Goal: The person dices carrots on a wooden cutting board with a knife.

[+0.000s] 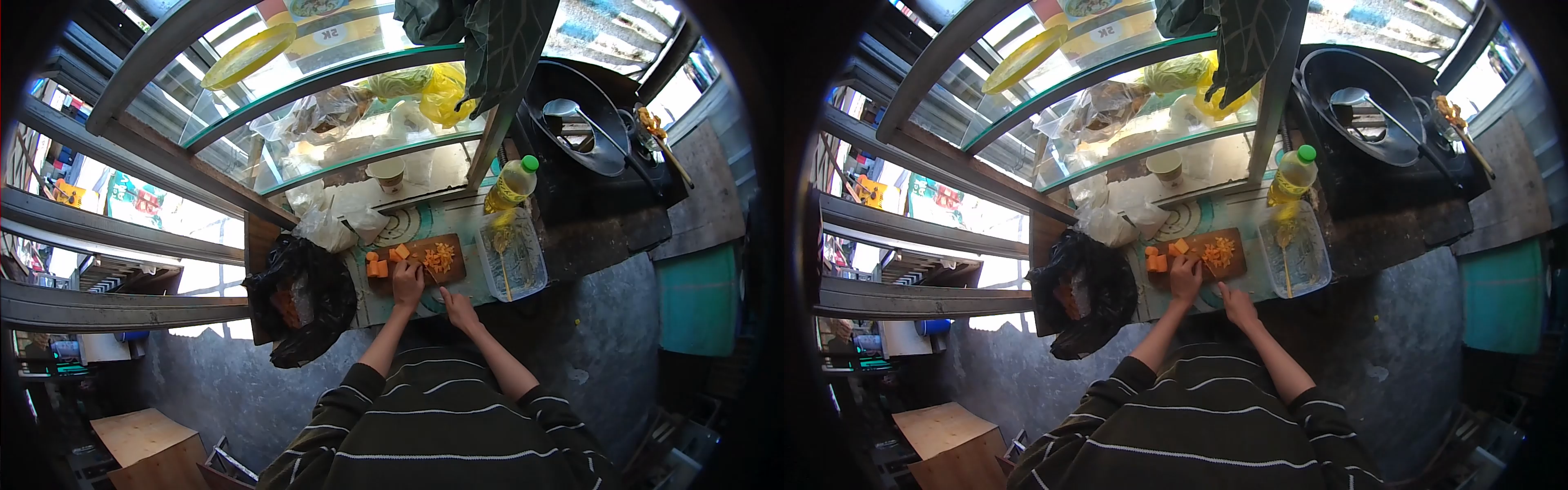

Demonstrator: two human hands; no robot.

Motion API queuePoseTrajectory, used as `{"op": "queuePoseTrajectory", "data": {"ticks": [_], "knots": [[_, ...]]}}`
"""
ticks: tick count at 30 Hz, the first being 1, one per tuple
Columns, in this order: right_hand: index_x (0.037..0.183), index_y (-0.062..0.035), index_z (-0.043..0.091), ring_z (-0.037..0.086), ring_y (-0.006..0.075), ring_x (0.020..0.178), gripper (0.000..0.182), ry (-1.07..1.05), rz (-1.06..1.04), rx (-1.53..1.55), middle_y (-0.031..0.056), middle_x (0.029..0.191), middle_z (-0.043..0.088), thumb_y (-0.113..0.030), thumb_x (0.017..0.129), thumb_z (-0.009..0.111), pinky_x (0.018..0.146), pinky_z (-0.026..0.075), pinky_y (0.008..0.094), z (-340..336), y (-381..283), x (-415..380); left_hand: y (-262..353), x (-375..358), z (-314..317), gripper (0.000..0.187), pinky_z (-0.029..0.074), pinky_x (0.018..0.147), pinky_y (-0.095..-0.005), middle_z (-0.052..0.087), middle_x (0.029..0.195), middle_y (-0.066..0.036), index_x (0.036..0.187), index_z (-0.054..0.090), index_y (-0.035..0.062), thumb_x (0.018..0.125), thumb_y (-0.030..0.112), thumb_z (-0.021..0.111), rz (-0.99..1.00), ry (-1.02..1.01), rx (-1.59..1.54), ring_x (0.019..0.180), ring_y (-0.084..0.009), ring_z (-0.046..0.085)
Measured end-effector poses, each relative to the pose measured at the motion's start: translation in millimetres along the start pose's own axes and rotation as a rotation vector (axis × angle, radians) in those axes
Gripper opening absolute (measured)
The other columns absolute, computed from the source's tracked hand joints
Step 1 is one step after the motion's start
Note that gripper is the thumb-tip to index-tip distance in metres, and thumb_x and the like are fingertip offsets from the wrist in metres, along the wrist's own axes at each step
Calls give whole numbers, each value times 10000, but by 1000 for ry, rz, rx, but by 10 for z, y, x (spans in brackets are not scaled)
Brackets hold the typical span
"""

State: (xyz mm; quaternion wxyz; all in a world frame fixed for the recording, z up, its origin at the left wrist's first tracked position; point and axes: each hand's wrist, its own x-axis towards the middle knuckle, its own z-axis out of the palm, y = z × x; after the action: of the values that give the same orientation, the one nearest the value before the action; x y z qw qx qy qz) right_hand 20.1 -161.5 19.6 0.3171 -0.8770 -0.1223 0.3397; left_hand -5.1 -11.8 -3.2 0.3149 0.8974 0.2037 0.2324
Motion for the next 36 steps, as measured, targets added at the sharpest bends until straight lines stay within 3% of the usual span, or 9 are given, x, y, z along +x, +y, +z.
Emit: {"op": "queuePoseTrajectory", "data": {"ticks": [6, 8, 13, 15, 19, 21, 22, 24, 36], "knots": [[700, 102, 523, 543, 425, 726, 652, 52, 12, 119, 282, 657, 521, -482, 893, 305, 646, 384, 447, -85, 16, -65, 4, 27, -5, 143, 452, 646, -366, 537, 771, -137, 837, 624, 6, 707, 67, 621, -53, -3, -14, 723, -292, 556], [692, 104, 510, 543, 414, 700, 648, 59, -8, 129, 278, 642, 512, -480, 892, 310, 639, 381, 444, -79, 12, -64, 25, 51, -6, 180, 452, 663, -366, 538, 790, -132, 872, 622, 14, 707, 86, 629, 13, 5, 3, 732, -293, 559], [672, 102, 487, 535, 383, 639, 645, 84, -14, 168, 263, 610, 496, -482, 889, 320, 624, 379, 433, -41, 37, -61, 62, 104, -25, 158, 445, 689, -366, 572, 791, -124, 847, 636, 19, 710, 97, 633, -6, -62, 68, 748, -287, 563], [757, 94, 565, 530, 450, 837, 655, 10, 44, 152, 311, 730, 535, -488, 889, 295, 720, 390, 454, -64, 18, -76, 49, 97, -3, 144, 443, 695, -367, 584, 791, -122, 833, 639, 20, 711, 96, 632, -11, -76, 51, 754, -284, 565], [771, 89, 570, 524, 452, 850, 647, 6, 52, 143, 309, 755, 541, -482, 891, 292, 732, 389, 458, -46, -15, -89, 50, 90, -22, 119, 442, 693, -364, 602, 765, -112, 805, 647, 21, 702, 74, 621, -18, -56, 38, 763, -278, 566], [700, 96, 502, 542, 357, 635, 636, 81, -18, 132, 242, 610, 502, -484, 889, 320, 621, 389, 422, 1, -2, -77, 49, 85, -19, 120, 442, 694, -365, 602, 755, -110, 804, 649, 22, 697, 69, 619, -26, -63, 35, 765, -277, 566], [700, 96, 502, 542, 357, 635, 636, 81, -17, 133, 242, 610, 502, -484, 889, 320, 621, 389, 422, 1, -5, -71, 47, 84, -13, 120, 442, 694, -366, 603, 749, -109, 801, 651, 23, 694, 68, 619, -24, -51, 52, 765, -276, 566], [833, 73, 582, 512, 442, 903, 638, -41, 52, 132, 304, 824, 554, -486, 890, 280, 764, 385, 459, -10, -12, -60, 54, 86, -6, 121, 442, 694, -366, 603, 743, -108, 798, 652, 23, 691, 66, 619, -20, -42, 67, 764, -276, 566], [834, 74, 589, 502, 446, 920, 653, -84, 74, 133, 310, 844, 554, -497, 885, 277, 773, 383, 464, -16, -38, -42, 17, 83, 30, 109, 422, 638, -367, 587, 738, -78, 795, 657, 48, 704, 101, 628, -20, -37, 126, 764, -250, 547]]}}
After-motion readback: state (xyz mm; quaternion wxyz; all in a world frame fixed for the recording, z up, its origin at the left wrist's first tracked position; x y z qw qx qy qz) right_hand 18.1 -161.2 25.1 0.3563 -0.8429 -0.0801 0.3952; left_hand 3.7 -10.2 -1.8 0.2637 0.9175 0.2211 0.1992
